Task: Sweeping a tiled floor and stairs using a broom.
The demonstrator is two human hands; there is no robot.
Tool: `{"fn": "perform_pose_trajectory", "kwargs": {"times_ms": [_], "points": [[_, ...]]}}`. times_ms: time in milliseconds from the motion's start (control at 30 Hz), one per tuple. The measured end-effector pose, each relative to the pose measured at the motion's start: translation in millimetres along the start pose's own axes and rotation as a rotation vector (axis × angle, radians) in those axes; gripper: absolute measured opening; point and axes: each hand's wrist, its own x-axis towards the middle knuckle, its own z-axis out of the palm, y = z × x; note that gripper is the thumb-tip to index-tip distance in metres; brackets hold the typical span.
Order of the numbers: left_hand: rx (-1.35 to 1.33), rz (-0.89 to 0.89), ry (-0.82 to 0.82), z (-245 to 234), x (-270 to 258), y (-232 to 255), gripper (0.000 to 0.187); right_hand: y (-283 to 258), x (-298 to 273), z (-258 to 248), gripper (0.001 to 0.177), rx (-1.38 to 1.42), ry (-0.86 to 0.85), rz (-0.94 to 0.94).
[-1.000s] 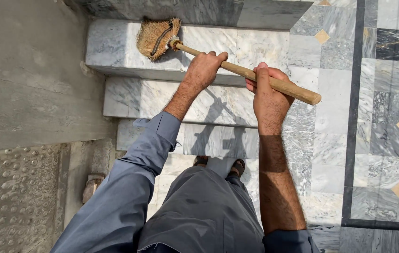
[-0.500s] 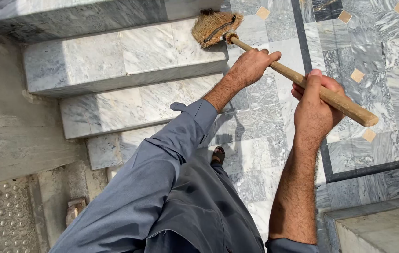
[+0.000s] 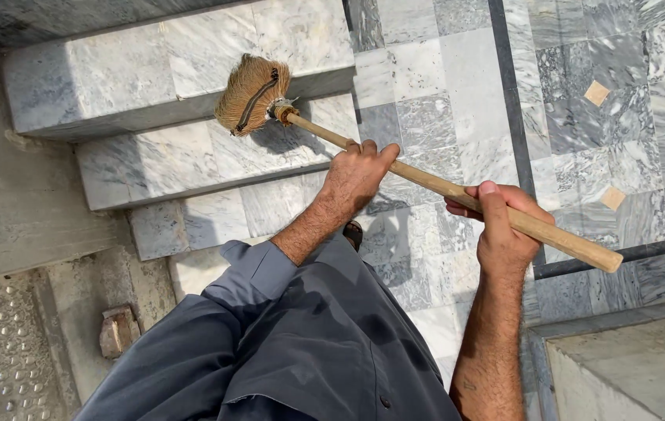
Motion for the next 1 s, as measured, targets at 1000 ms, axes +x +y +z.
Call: {"fn": "perform_pose_trajectory", "kwargs": {"times_ms": [1000], "points": [[-0.225, -0.159, -0.2, 190, 33, 86, 0.031, 123, -9, -88, 0.027, -0.059, 0.022, 0.11]]}}
